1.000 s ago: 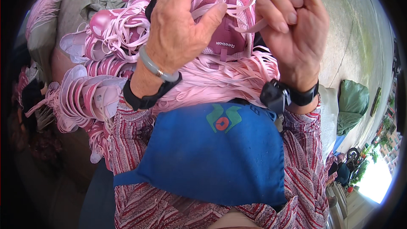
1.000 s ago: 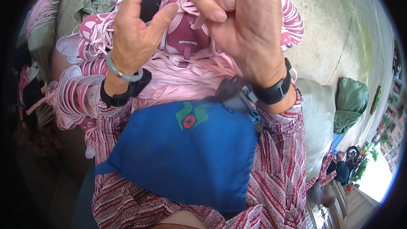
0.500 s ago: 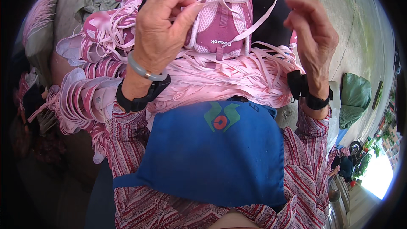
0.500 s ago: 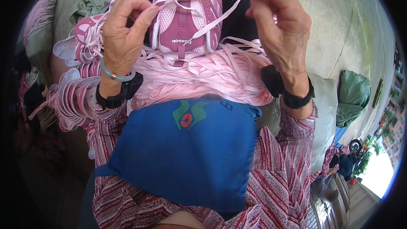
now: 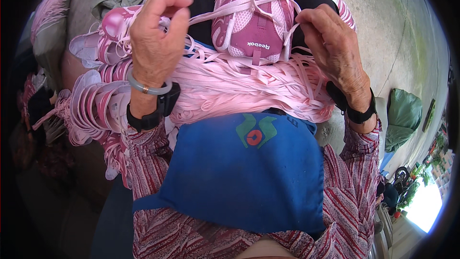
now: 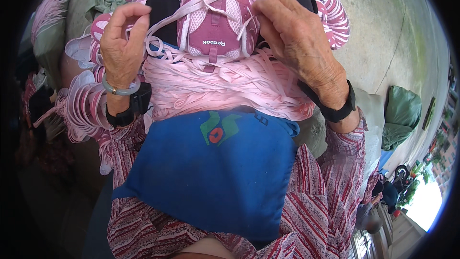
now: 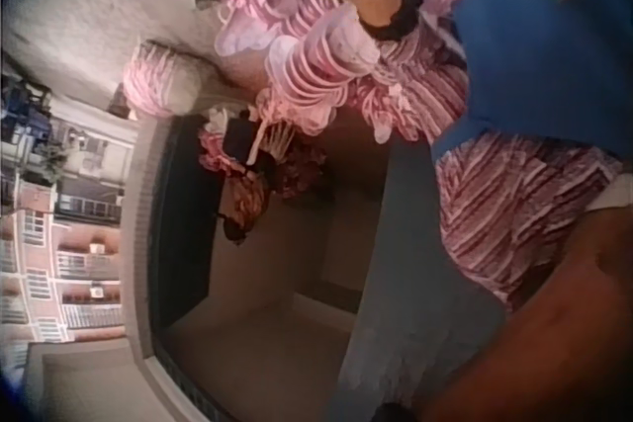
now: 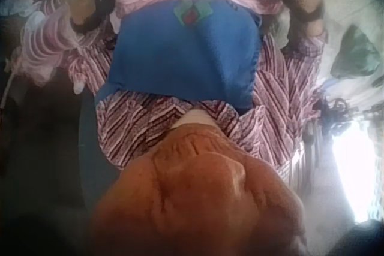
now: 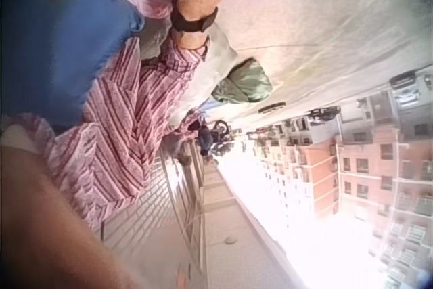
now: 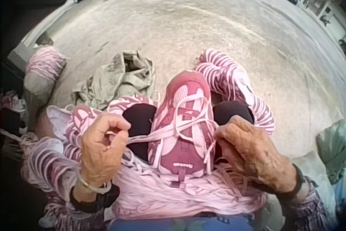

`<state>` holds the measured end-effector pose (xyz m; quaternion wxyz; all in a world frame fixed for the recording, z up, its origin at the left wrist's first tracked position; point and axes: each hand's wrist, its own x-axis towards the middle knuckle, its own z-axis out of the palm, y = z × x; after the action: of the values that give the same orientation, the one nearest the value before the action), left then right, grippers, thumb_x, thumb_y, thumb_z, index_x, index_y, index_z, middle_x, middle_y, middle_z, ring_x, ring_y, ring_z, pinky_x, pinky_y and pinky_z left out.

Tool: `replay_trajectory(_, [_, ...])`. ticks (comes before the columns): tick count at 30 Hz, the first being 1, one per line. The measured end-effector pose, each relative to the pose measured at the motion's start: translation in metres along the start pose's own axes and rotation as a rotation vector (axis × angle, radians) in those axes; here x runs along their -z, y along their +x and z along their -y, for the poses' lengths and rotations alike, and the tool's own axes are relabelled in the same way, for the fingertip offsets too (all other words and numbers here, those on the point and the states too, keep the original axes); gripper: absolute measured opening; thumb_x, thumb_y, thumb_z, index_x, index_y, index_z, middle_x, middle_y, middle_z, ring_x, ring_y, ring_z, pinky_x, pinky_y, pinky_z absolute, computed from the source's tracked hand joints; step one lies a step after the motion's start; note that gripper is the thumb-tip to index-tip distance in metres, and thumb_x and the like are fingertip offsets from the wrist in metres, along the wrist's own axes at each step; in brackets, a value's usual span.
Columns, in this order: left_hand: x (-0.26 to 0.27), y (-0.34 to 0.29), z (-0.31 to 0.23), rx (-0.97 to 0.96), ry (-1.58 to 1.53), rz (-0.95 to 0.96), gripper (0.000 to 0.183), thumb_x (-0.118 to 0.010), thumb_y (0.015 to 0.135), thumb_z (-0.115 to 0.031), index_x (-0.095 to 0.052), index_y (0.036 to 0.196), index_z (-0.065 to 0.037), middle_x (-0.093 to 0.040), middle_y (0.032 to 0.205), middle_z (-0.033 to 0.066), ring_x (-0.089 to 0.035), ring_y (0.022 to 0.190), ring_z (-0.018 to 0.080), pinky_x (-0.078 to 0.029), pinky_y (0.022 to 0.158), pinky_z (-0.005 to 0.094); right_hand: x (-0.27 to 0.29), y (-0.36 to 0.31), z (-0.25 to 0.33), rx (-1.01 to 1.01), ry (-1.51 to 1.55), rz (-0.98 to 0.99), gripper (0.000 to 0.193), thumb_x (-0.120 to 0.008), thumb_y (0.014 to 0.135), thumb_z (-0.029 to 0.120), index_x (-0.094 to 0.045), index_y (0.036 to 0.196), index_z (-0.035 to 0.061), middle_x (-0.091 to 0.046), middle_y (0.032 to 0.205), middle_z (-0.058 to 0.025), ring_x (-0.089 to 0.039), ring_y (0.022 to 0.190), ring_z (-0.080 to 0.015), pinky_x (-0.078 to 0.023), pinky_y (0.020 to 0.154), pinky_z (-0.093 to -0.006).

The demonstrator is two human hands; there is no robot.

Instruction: Lacing shoes and bundling pink ribbons for production.

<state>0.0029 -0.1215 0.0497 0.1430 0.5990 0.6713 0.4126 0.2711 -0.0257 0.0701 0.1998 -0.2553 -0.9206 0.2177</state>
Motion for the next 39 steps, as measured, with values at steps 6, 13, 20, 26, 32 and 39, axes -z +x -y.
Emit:
replay_trajectory(6, [-0.036, 0.020, -0.039, -0.332, 0.007, 0.095, 0.013, -0.067, 0.079, -0.002, -0.065, 0.091, -0.002, -0.060, 0.087, 0.0058, -0.060, 0.074, 0.0151, -0.048, 0.064, 0.0260, 0.016, 0.003, 0.010, -0.638, 0.642, -0.109, 0.013, -0.053, 0.089, 0.006, -0.060, 0.098, 0.0008, -0.061, 0.073, -0.0044, -0.053, 0.056, -0.0063, -0.044, 0.052, -0.0236])
replay_trajectory(13, [-0.037, 0.027, -0.035, -0.404, 0.087, 0.184, 0.011, -0.067, 0.080, -0.004, -0.062, 0.089, -0.002, -0.057, 0.084, 0.0058, -0.058, 0.073, 0.0156, -0.046, 0.063, 0.0261, 0.013, 0.007, 0.001, -0.436, 0.471, -0.157, 0.019, -0.051, 0.093, 0.013, -0.063, 0.102, 0.0011, -0.061, 0.076, -0.0016, -0.057, 0.070, -0.0072, -0.045, 0.064, -0.0215])
replay_trajectory(20, [0.008, 0.012, -0.015, 0.148, -0.190, 0.345, 0.020, -0.060, 0.080, -0.001, -0.062, 0.100, -0.004, -0.057, 0.083, 0.0060, -0.057, 0.069, 0.0145, -0.047, 0.063, 0.0265, 0.033, 0.003, -0.015, -0.663, 0.764, -0.205, 0.022, -0.053, 0.094, 0.018, -0.063, 0.101, 0.0005, -0.039, 0.059, 0.0096, -0.027, 0.047, 0.0021, -0.020, 0.043, -0.0161])
replay_trajectory(26, [-0.023, 0.021, -0.037, -0.152, -0.153, 0.146, 0.027, -0.051, 0.090, 0.000, -0.053, 0.117, 0.000, -0.057, 0.095, 0.0061, -0.050, 0.069, 0.0060, -0.042, 0.065, 0.0188, 0.009, 0.008, -0.020, -0.608, 0.686, -0.113, 0.023, -0.057, 0.093, 0.022, -0.065, 0.101, 0.0013, -0.043, 0.060, 0.0085, -0.029, 0.047, 0.0019, -0.020, 0.042, -0.0160])
replay_trajectory(32, [-0.041, 0.057, -0.062, -0.704, 0.215, 0.203, 0.014, -0.066, 0.075, -0.006, -0.058, 0.085, -0.002, -0.050, 0.084, 0.0122, -0.051, 0.073, 0.0268, -0.042, 0.066, 0.0371, 0.033, 0.014, -0.012, -0.740, 0.944, -0.045, 0.024, -0.056, 0.093, 0.020, -0.064, 0.103, -0.0003, -0.058, 0.074, 0.0023, -0.034, 0.049, 0.0006, -0.031, 0.043, -0.0162])
replay_trajectory(39, [-0.051, 0.062, -0.062, -0.755, 0.183, 0.332, 0.018, -0.065, 0.074, -0.005, -0.054, 0.088, -0.003, -0.049, 0.085, 0.0134, -0.050, 0.081, 0.0305, -0.041, 0.072, 0.0376, 0.014, 0.004, -0.011, -0.430, 0.420, -0.053, 0.018, -0.062, 0.091, 0.016, -0.064, 0.097, -0.0011, -0.061, 0.080, 0.0023, -0.055, 0.076, -0.0041, -0.044, 0.066, -0.0194])
